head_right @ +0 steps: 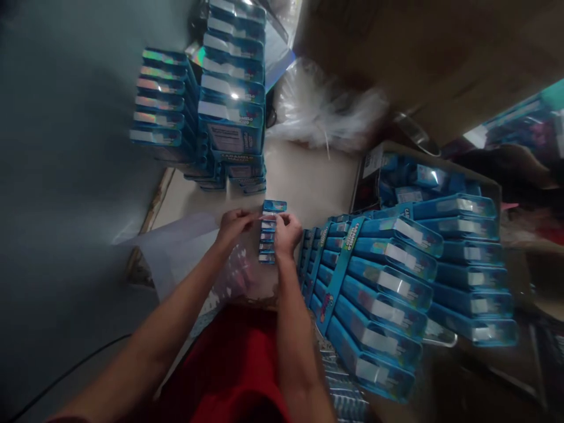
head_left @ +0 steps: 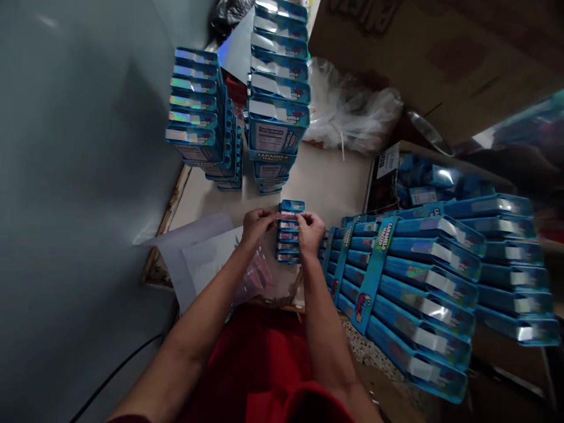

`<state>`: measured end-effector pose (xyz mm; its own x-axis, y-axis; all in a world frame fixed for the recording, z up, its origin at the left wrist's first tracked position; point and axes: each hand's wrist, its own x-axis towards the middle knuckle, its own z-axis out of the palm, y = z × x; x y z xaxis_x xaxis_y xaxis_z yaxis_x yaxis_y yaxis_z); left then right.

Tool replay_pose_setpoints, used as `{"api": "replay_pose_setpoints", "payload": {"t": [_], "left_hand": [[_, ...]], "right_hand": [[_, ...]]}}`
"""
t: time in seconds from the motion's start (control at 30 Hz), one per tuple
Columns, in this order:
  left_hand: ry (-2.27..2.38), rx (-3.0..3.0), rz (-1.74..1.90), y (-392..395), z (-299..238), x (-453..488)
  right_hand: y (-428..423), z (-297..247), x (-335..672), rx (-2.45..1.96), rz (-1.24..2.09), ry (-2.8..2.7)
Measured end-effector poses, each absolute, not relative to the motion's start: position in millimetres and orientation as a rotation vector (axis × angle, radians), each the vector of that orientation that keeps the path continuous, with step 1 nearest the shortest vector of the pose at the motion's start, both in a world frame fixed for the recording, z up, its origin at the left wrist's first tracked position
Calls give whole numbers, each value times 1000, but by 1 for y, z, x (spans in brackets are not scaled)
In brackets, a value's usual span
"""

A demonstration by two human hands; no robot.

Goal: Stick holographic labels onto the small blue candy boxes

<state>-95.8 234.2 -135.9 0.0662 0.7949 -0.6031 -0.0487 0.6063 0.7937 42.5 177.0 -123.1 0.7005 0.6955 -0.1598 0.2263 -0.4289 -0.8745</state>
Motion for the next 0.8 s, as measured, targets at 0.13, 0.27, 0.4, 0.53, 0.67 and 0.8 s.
{"api": "replay_pose_setpoints", "payload": {"t": [0.13, 0.27, 0.4, 0.53, 0.67, 0.8], "left_hand": [[1380, 780, 741, 265, -150, -77], [1403, 777, 733, 275, -159, -73], [1411, 773, 747, 276, -165, -72], [1407, 777, 727, 277, -172, -72], [1393, 811, 744, 277, -184, -74], [1414, 768, 736, 267, -197, -63]], "right_hand": [[209, -133, 56, -2115, 576, -784], [222, -143, 61, -2206, 585, -792], [227, -149, 62, -2234, 591, -800], [229, -153, 63, -2266, 580, -840], [229, -159, 62, -2232, 595, -881], [226, -169, 64, -2314, 438, -843]]}}
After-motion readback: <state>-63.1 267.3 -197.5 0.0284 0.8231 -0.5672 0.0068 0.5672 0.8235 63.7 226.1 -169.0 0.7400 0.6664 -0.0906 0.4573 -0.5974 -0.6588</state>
